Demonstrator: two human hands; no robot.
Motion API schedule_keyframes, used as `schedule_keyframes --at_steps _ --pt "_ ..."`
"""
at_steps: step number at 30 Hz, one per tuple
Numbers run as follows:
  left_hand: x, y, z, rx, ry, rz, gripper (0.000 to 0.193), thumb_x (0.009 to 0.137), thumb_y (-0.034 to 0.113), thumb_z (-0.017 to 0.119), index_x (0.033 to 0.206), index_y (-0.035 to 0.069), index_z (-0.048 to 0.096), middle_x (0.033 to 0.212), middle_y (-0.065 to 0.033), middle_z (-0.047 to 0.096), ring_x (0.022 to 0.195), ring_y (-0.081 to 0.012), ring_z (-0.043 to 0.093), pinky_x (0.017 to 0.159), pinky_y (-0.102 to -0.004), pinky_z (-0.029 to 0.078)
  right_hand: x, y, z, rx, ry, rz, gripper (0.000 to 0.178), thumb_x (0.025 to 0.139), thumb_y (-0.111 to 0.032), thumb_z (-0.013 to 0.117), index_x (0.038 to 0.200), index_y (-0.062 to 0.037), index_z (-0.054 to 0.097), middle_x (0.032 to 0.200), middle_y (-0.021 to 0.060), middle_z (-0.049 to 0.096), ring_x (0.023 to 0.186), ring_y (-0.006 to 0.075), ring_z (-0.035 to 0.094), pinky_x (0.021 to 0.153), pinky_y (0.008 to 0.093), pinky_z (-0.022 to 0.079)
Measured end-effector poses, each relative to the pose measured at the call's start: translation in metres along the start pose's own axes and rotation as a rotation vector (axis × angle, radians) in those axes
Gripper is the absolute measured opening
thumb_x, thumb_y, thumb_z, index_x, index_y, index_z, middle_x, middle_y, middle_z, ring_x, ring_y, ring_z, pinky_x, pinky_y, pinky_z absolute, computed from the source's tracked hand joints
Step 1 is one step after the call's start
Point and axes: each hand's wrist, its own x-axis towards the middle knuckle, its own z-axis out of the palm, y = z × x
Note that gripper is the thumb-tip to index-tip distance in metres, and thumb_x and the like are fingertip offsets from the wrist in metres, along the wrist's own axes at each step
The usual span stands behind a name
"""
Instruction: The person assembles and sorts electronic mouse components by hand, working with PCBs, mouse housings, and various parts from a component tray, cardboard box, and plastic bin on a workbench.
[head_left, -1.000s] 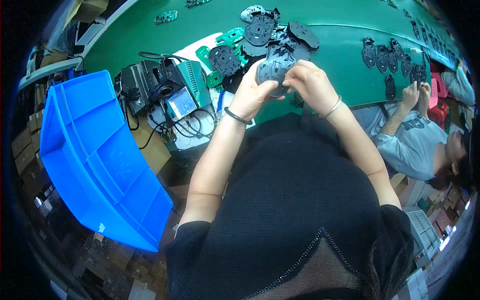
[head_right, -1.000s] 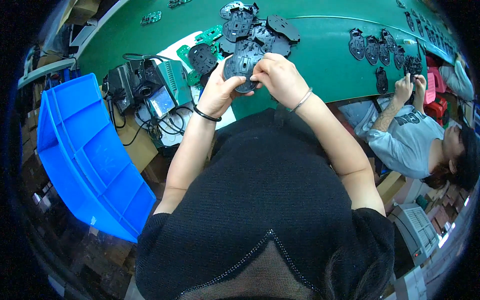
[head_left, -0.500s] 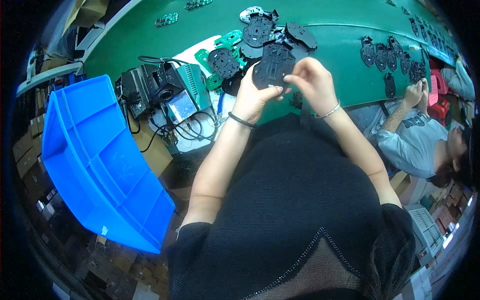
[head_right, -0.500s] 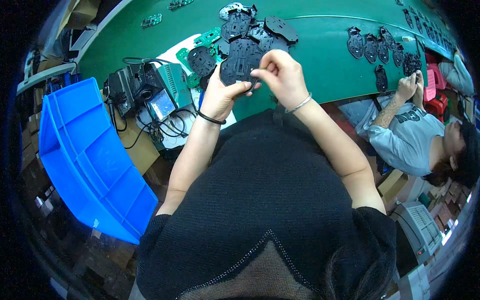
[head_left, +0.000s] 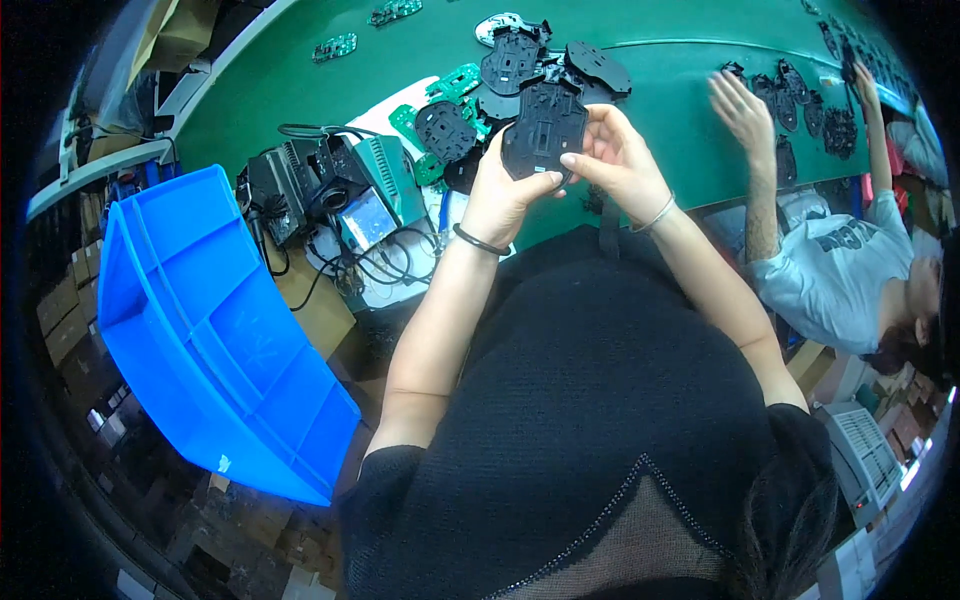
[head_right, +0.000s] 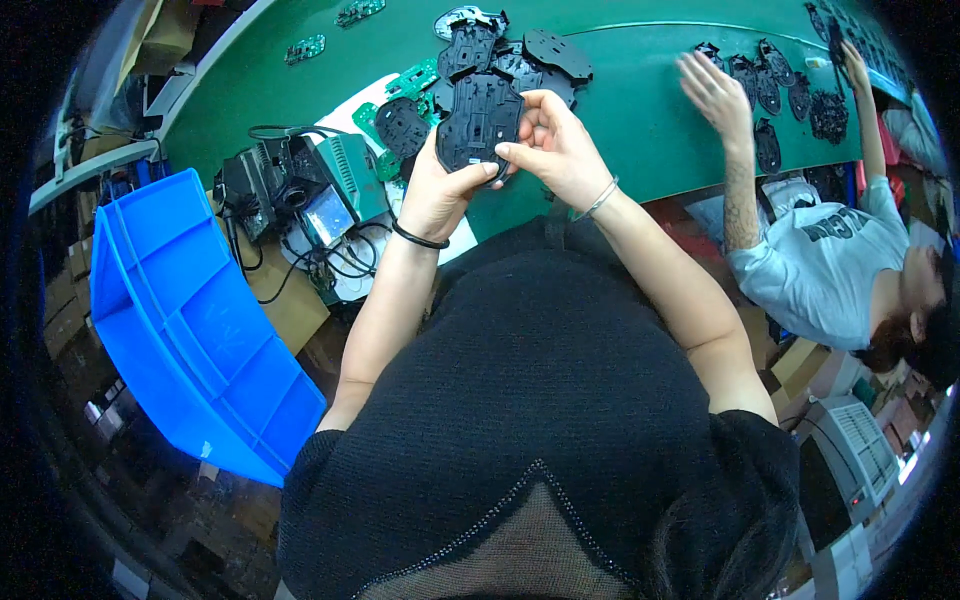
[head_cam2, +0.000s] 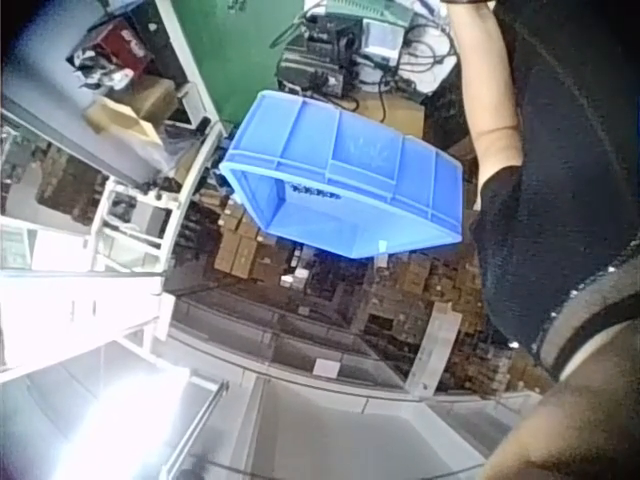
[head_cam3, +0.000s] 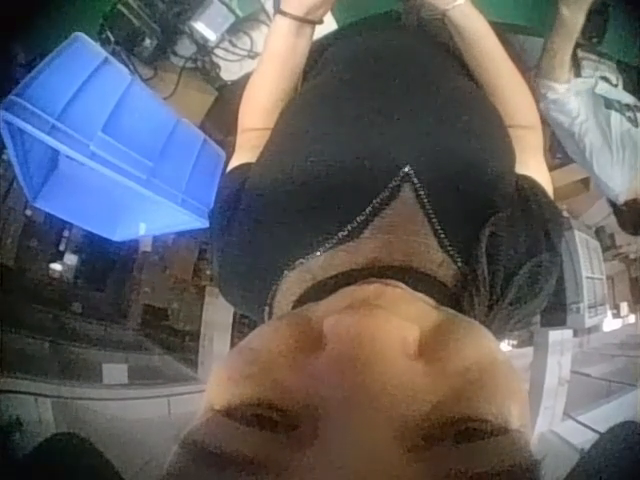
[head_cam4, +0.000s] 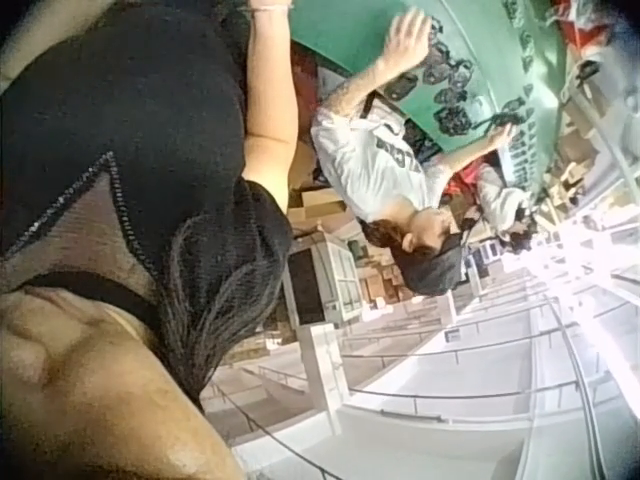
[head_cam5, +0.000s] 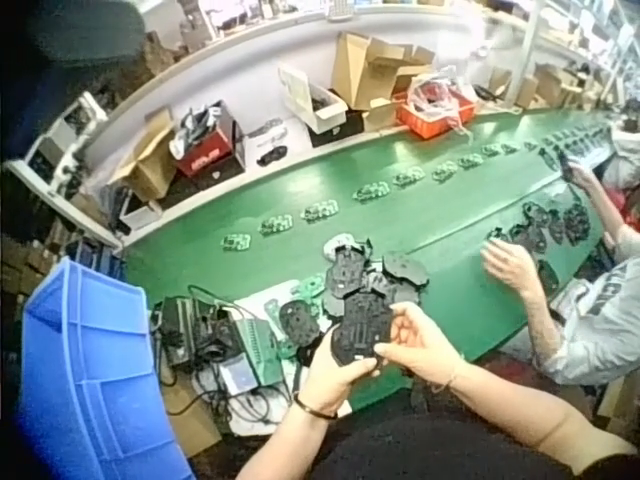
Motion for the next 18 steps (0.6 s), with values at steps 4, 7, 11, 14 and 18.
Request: schedule_keyframes --at_steps 4,7,11,14,18 --pt "0.001 -0.003 0.0 0.041 0.047 0.009 0.056 0.065 -0.002 0.065 0.115 0.0 0.039 0.097 -0.0093 0.056 0.078 -0.0173 0.06 0.06 -0.026 0.053 0.001 -0.001 0.002 -0.017 0.014 -0.012 0.044 0.076 0.005 0.06 0.112 0.0017 0.036 0.082 0.0038 0.047 0.071 0.009 0.053 0.061 0.0221 0.05" --pt "0.002 -0.003 0.001 0.036 0.037 0.015 0.056 0.066 -0.002 0.065 0.115 0.0 0.039 0.096 -0.0094 0.057 0.078 -0.0172 0.061 0.059 -0.026 0.052 0.002 0.0 -0.001 0.01 0.01 0.008 0.043 0.076 0.005 0.06 0.112 0.0011 0.035 0.082 0.004 0.047 0.072 0.0092 0.054 0.06 0.0221 0.05" --pt "0.011 -0.006 0.0 0.08 0.051 0.016 0.054 0.066 -0.005 0.061 0.115 -0.001 0.039 0.097 -0.0102 0.057 0.077 -0.0184 0.062 0.059 -0.0257 0.052 0.002 0.006 -0.003 0.006 0.074 -0.028 0.044 0.076 0.003 0.063 0.113 0.0018 0.039 0.081 0.0028 0.048 0.068 0.0082 0.052 0.058 0.0216 0.048" --pt "0.016 -0.005 0.015 0.12 0.076 -0.036 0.053 0.067 -0.006 0.059 0.116 -0.001 0.039 0.099 -0.0109 0.056 0.076 -0.0197 0.063 0.059 -0.0254 0.052 0.007 0.01 -0.015 -0.015 0.208 0.004 0.039 0.078 -0.003 0.063 0.112 0.002 0.045 0.078 0.0008 0.049 0.062 0.0059 0.049 0.052 0.019 0.044" --pt "0.047 -0.028 0.013 0.44 -0.138 0.085 0.055 0.072 0.007 0.065 0.119 -0.002 0.038 0.108 -0.0124 0.053 0.099 -0.0221 0.056 0.081 -0.0316 0.047 0.016 0.017 -0.046 -0.121 0.386 -0.022 0.033 0.081 -0.011 0.063 0.109 0.0014 0.052 0.075 -0.0018 0.049 0.056 0.0035 0.046 0.045 0.0166 0.036"
